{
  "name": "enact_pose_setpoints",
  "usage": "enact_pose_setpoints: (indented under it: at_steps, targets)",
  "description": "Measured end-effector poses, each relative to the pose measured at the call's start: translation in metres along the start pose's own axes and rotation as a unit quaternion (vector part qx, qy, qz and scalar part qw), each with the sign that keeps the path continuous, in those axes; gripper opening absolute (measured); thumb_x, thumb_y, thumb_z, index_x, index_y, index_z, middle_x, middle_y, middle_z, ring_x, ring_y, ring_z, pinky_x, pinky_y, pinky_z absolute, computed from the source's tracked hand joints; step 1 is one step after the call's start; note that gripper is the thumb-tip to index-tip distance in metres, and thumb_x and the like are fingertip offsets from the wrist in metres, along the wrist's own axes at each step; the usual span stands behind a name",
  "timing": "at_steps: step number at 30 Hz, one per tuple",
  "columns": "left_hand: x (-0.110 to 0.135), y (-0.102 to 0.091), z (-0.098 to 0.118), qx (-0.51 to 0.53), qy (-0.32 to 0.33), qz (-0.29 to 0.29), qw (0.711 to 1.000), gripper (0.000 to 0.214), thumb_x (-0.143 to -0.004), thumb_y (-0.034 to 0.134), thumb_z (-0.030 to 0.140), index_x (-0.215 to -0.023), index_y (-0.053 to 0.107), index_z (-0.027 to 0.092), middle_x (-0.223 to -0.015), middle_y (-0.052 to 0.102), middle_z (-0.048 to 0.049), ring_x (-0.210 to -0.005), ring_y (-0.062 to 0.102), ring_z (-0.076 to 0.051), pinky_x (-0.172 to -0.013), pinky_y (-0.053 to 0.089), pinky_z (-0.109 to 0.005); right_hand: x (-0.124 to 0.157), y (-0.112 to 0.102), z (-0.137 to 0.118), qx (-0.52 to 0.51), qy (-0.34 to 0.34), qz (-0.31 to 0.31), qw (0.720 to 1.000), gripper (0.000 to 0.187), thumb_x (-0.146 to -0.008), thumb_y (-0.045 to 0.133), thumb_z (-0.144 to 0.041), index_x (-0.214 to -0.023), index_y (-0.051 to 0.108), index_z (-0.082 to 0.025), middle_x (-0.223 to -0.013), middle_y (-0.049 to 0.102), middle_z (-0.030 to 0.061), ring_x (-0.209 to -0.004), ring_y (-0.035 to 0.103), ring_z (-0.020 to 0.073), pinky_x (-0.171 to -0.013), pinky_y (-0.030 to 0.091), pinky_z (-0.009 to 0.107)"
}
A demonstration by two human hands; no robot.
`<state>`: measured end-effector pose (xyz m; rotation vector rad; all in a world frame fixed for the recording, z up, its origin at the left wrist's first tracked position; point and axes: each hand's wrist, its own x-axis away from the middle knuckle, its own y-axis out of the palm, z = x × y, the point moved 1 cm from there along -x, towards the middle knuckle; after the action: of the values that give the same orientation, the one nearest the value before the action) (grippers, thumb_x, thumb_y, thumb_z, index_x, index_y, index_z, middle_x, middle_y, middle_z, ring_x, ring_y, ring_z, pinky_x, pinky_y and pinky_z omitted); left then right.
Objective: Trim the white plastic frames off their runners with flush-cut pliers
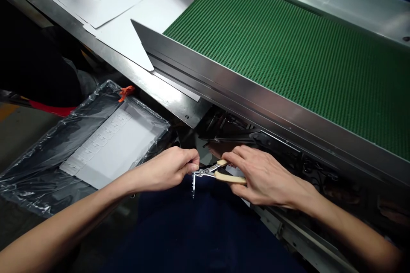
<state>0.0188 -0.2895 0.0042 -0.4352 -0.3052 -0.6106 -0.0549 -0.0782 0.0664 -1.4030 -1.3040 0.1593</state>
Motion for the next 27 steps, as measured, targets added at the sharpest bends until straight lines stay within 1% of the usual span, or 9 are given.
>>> enact_pose_setpoints:
  at_steps: [4,7,11,15,18,21,24,25,27]
  targets:
    - [-0.001,0.002,0.003,0.0,0.005,-0.001,1.0,0.015,-0.089,0.042,0.023,-0.074,0.046,0.019,-0.058,0.042,0.0064,-0.052,0.036,-0.009,-0.048,0.027,-0.023,-0.002,-0.008,0.0,0.053,-0.026,-0.015,0.998,0.026,-0.07,0.053,-0.031,-0.094,0.051,-0.021,-0.077,0.049,0.0016,-0.065,0.044,0.0154,-0.055,0.03,0.027]
    - [-0.001,0.004,0.004,0.008,0.004,-0.004,1.0,0.016,-0.089,0.042,0.024,-0.075,0.047,0.019,-0.058,0.043,0.0064,-0.052,0.037,-0.009,-0.048,0.027,-0.022,-0.004,-0.012,0.002,0.086,-0.045,-0.023,0.995,0.018,-0.074,0.053,-0.034,-0.086,0.051,-0.022,-0.073,0.05,0.0009,-0.06,0.043,0.0143,-0.051,0.024,0.026]
    - [-0.001,0.007,0.004,0.029,-0.006,-0.01,1.0,0.017,-0.089,0.043,0.025,-0.075,0.048,0.019,-0.059,0.043,0.0064,-0.052,0.037,-0.009,-0.048,0.028,-0.022,-0.009,-0.011,0.006,0.093,-0.061,-0.025,0.993,0.018,-0.078,0.052,-0.038,-0.087,0.052,-0.022,-0.07,0.052,-0.0004,-0.055,0.043,0.0126,-0.047,0.018,0.025]
    - [-0.001,0.009,0.003,0.046,-0.018,-0.001,0.999,0.018,-0.09,0.043,0.027,-0.074,0.047,0.019,-0.057,0.041,0.0065,-0.051,0.036,-0.009,-0.047,0.027,-0.022,-0.012,-0.001,0.008,0.08,-0.051,-0.014,0.995,0.019,-0.077,0.054,-0.04,-0.085,0.054,-0.023,-0.069,0.055,-0.0013,-0.053,0.045,0.0115,-0.047,0.017,0.025]
    - [-0.002,0.012,0.0,0.085,-0.032,0.021,0.996,0.021,-0.09,0.043,0.033,-0.075,0.048,0.019,-0.059,0.041,0.006,-0.053,0.034,-0.01,-0.048,0.027,-0.022,-0.008,0.011,0.01,0.017,-0.019,-0.008,1.0,0.017,-0.075,0.056,-0.037,-0.085,0.055,-0.023,-0.069,0.056,-0.0022,-0.054,0.048,0.0114,-0.048,0.022,0.024]
    - [-0.003,0.02,-0.009,0.162,-0.046,0.05,0.984,0.029,-0.091,0.04,0.041,-0.082,0.053,0.018,-0.068,0.048,0.0031,-0.06,0.04,-0.011,-0.053,0.033,-0.023,-0.001,0.026,0.017,-0.089,0.033,-0.001,0.995,0.013,-0.078,0.054,-0.033,-0.087,0.056,-0.024,-0.067,0.058,-0.0037,-0.056,0.05,0.0109,-0.052,0.028,0.024]
    - [-0.004,0.039,-0.017,0.254,-0.031,0.055,0.965,0.034,-0.09,0.041,0.045,-0.093,0.058,0.015,-0.084,0.057,-0.0034,-0.076,0.051,-0.017,-0.068,0.041,-0.027,0.007,0.043,0.027,-0.21,0.111,0.016,0.971,0.02,-0.082,0.049,-0.041,-0.088,0.057,-0.023,-0.069,0.06,-0.0031,-0.058,0.052,0.0114,-0.054,0.034,0.024]
    - [-0.005,0.047,-0.019,0.296,-0.019,0.053,0.954,0.033,-0.089,0.044,0.043,-0.1,0.057,0.015,-0.092,0.059,-0.0058,-0.085,0.053,-0.019,-0.074,0.042,-0.029,0.009,0.049,0.03,-0.246,0.137,0.025,0.959,0.025,-0.083,0.048,-0.045,-0.089,0.057,-0.022,-0.071,0.06,-0.0022,-0.059,0.053,0.012,-0.055,0.036,0.024]
    - [-0.008,0.065,-0.022,0.392,0.001,0.05,0.919,0.035,-0.087,0.052,0.039,-0.113,0.051,0.017,-0.11,0.057,-0.0097,-0.102,0.052,-0.022,-0.087,0.041,-0.033,0.012,0.06,0.035,-0.3,0.177,0.046,0.936,0.034,-0.082,0.047,-0.052,-0.092,0.058,-0.021,-0.076,0.062,-0.0004,-0.064,0.056,0.0138,-0.058,0.04,0.025]
